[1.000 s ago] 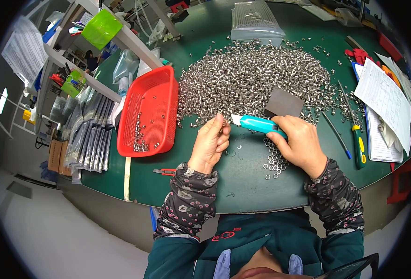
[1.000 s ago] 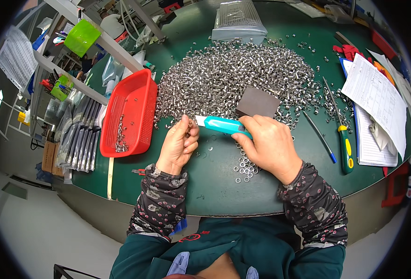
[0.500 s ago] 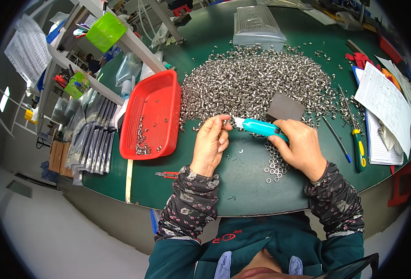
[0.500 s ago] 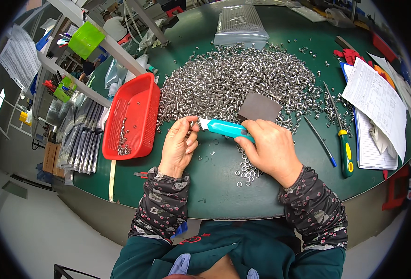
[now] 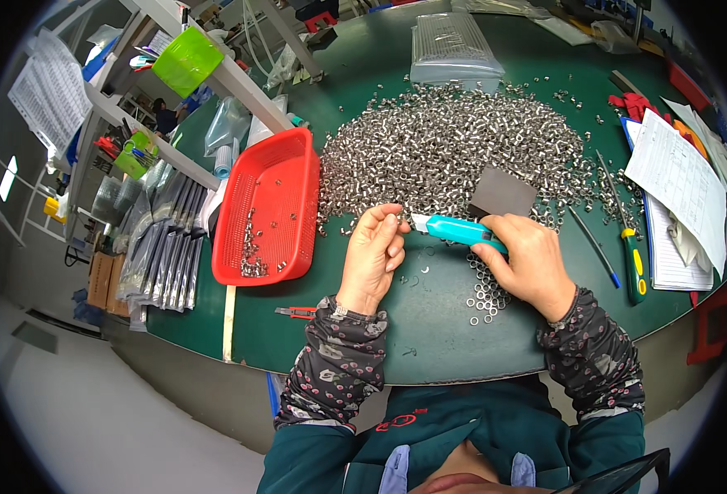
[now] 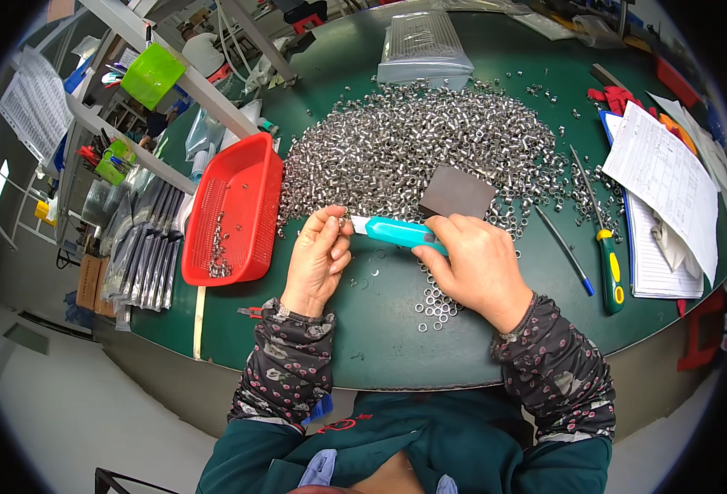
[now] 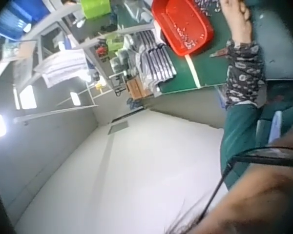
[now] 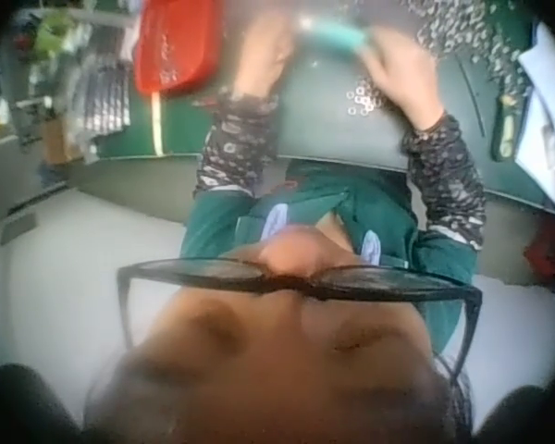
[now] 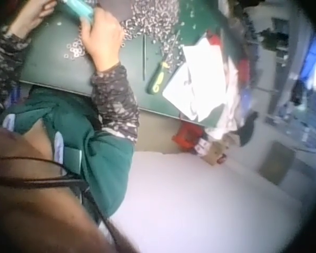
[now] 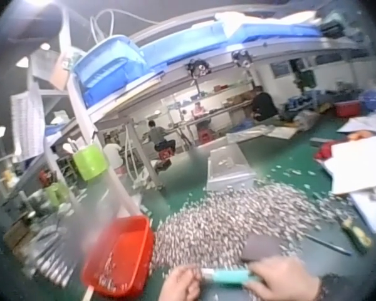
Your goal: The recorder uses a handheld blue tool to process or assemble small metal rings at a factory workstation.
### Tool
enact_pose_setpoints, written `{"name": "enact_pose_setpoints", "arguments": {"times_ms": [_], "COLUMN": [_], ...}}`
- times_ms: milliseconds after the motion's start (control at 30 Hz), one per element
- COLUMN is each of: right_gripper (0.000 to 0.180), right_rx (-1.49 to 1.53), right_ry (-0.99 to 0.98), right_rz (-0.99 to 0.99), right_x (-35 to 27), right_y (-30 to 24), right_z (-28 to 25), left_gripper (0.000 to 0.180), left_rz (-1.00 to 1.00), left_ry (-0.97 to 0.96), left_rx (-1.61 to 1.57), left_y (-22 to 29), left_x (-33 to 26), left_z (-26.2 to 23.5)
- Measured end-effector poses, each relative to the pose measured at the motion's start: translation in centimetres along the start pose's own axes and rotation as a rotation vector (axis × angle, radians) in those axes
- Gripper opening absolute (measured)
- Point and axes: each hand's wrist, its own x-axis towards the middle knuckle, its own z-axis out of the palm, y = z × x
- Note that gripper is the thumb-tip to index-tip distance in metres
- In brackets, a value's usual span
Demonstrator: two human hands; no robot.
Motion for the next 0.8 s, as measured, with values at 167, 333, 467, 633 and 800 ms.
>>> {"name": "enact_pose_setpoints", "arguments": {"times_ms": [167,333,467,633,800], "right_gripper": [0.021,0.024,0.021,0.022,0.022], "right_rx": [0.003,0.005,0.026,0.048,0.051], "right_ry": [-0.017,-0.147,-0.085,-0.125,-0.145], "right_rz": [0.007,0.057,0.013,0.027,0.06], "right_x": [-0.02,-0.13,-0.14,-0.16,-0.28], "right_y": [-0.04,0.0,-0.06,-0.08,-0.26], "right_z": [0.03,-0.03,0.26,0.19,0.16], "left_gripper": [0.008,0.009,0.009,0.009,0.008], "left_rz": [0.003,-0.001,0.005,0.01,0.048], "left_ry": [0.003,0.003,0.01,0.017,0.028], "left_rx": [-0.002,-0.001,0.019,0.044,0.127], "left_y": [0.04,-0.02,-0.07,-0.09,-0.05], "left_x": [-0.07,-0.07,-0.14,-0.26,-0.35], "left_z": [-0.02,0.08,0.11,0.32,0.52]}}
